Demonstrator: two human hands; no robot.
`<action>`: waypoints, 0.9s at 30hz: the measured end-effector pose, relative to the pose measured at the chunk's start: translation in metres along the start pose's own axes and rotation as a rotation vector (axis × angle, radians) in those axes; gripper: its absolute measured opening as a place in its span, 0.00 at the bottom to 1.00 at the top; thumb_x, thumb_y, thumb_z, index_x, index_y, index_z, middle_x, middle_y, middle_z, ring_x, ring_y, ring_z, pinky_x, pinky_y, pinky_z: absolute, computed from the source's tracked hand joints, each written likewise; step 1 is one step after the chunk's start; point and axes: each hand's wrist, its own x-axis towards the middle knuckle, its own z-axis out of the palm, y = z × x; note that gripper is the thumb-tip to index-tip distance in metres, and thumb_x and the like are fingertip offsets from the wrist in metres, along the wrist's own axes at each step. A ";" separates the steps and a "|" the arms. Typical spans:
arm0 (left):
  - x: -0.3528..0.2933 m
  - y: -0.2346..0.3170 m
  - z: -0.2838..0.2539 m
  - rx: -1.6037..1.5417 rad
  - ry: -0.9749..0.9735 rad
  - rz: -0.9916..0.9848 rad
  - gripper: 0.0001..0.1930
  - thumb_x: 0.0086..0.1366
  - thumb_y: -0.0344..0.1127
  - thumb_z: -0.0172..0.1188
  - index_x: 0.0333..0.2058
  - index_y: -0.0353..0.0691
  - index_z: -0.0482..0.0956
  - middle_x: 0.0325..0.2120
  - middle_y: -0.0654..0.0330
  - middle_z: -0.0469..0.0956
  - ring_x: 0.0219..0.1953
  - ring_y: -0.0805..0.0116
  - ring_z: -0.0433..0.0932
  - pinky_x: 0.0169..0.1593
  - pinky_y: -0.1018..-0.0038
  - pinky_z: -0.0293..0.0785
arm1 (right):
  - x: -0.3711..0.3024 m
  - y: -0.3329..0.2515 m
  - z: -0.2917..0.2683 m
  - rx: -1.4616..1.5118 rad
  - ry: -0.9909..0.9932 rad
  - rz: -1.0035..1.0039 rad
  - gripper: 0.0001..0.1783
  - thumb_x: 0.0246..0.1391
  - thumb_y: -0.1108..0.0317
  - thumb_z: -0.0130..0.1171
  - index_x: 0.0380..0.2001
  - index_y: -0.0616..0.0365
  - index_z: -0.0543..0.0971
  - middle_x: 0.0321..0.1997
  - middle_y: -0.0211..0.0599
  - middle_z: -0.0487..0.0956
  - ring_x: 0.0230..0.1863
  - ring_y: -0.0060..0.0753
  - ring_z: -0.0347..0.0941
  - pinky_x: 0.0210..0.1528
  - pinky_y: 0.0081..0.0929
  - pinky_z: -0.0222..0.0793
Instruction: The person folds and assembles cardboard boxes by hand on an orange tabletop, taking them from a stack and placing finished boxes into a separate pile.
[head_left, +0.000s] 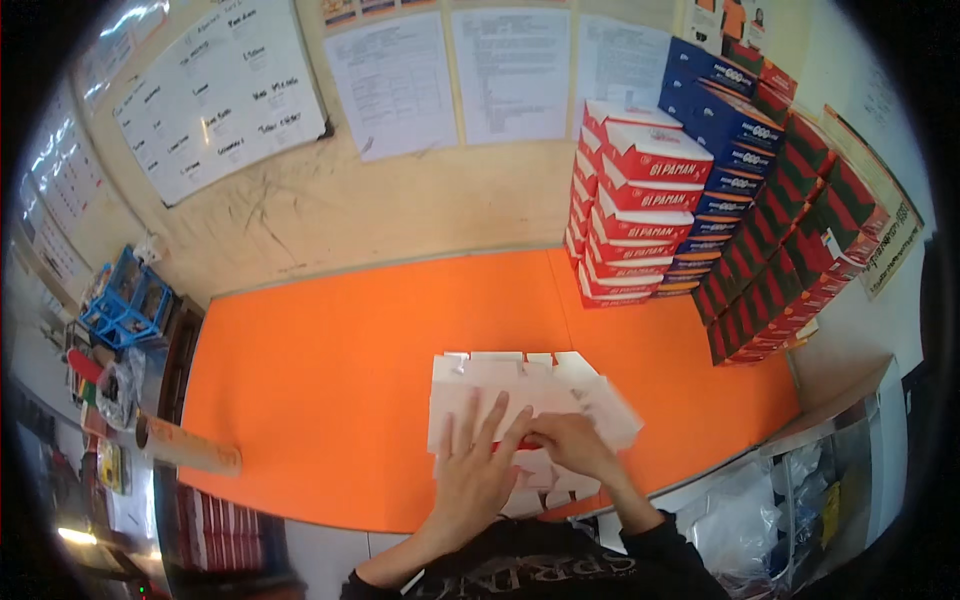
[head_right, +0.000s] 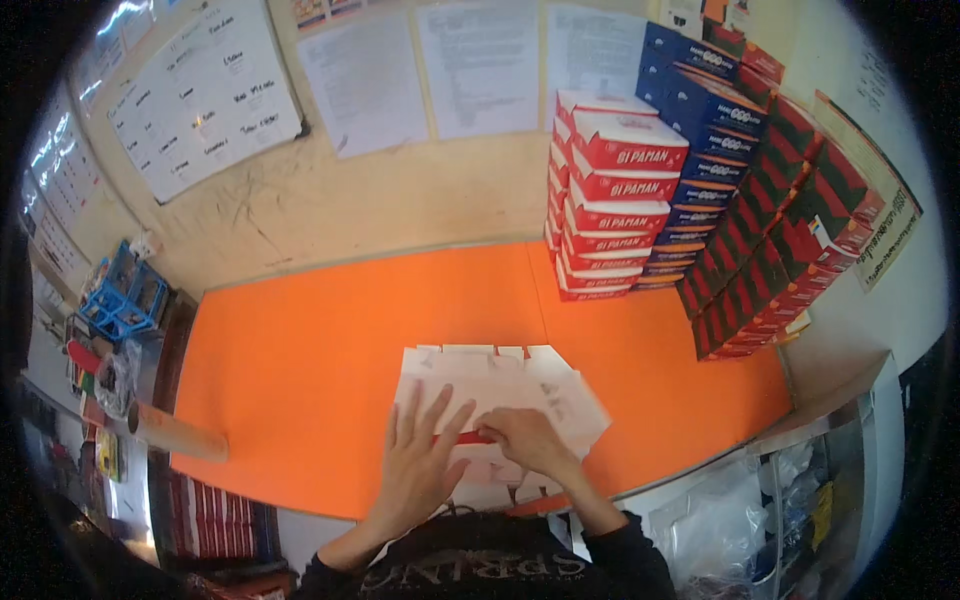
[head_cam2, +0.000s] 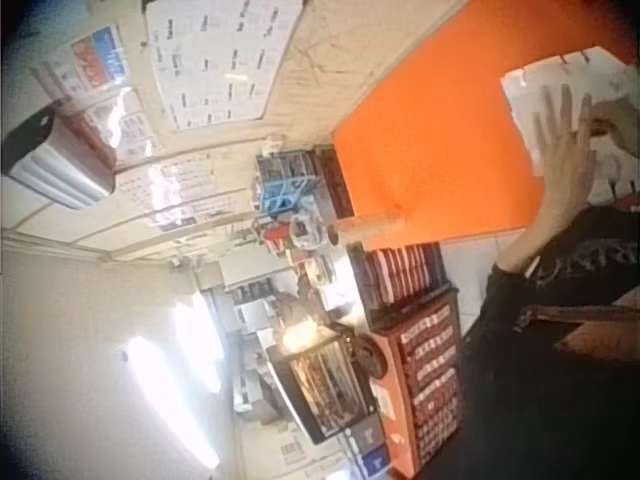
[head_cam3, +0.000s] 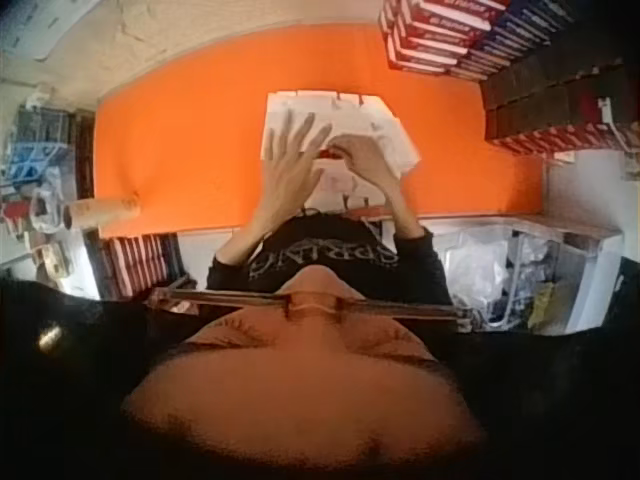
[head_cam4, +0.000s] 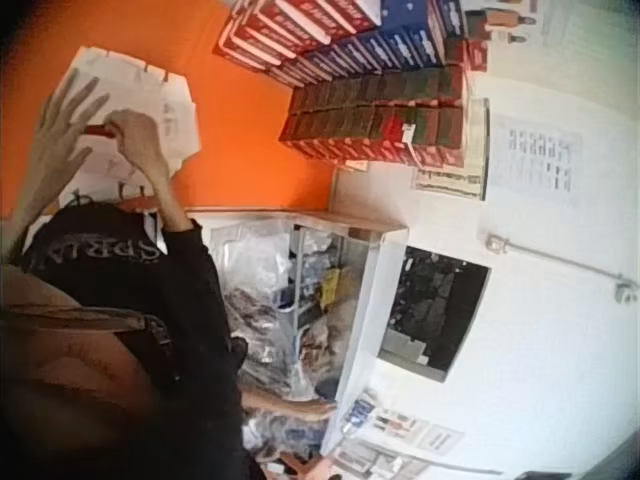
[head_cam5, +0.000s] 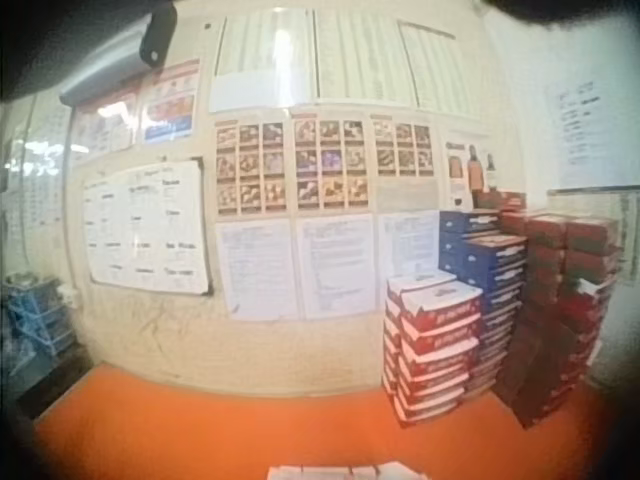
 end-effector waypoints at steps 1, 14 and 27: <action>-0.003 0.002 0.009 -0.094 0.102 0.025 0.18 0.61 0.34 0.52 0.51 0.44 0.68 0.47 0.46 0.70 0.50 0.51 0.70 0.52 0.61 0.66 | -0.002 -0.025 -0.023 -0.050 0.053 -0.102 0.05 0.47 0.71 0.53 0.27 0.55 0.78 0.26 0.34 0.76 0.31 0.44 0.73 0.34 0.33 0.69; -0.030 -0.017 -0.017 -1.319 -0.705 0.025 0.13 0.66 0.35 0.47 0.45 0.34 0.71 0.25 0.61 0.74 0.26 0.74 0.69 0.31 0.73 0.67 | -0.056 -0.058 -0.091 0.499 -0.107 -0.061 0.23 0.40 0.70 0.67 0.43 0.61 0.76 0.33 0.33 0.75 0.28 0.25 0.70 0.31 0.23 0.66; -0.016 -0.003 -0.012 -1.712 -0.187 -0.312 0.14 0.65 0.28 0.51 0.48 0.36 0.67 0.38 0.63 0.74 0.40 0.78 0.72 0.46 0.79 0.70 | -0.021 -0.099 -0.093 -0.213 0.338 -0.727 0.22 0.38 0.62 0.64 0.42 0.40 0.80 0.31 0.26 0.70 0.26 0.29 0.67 0.25 0.23 0.62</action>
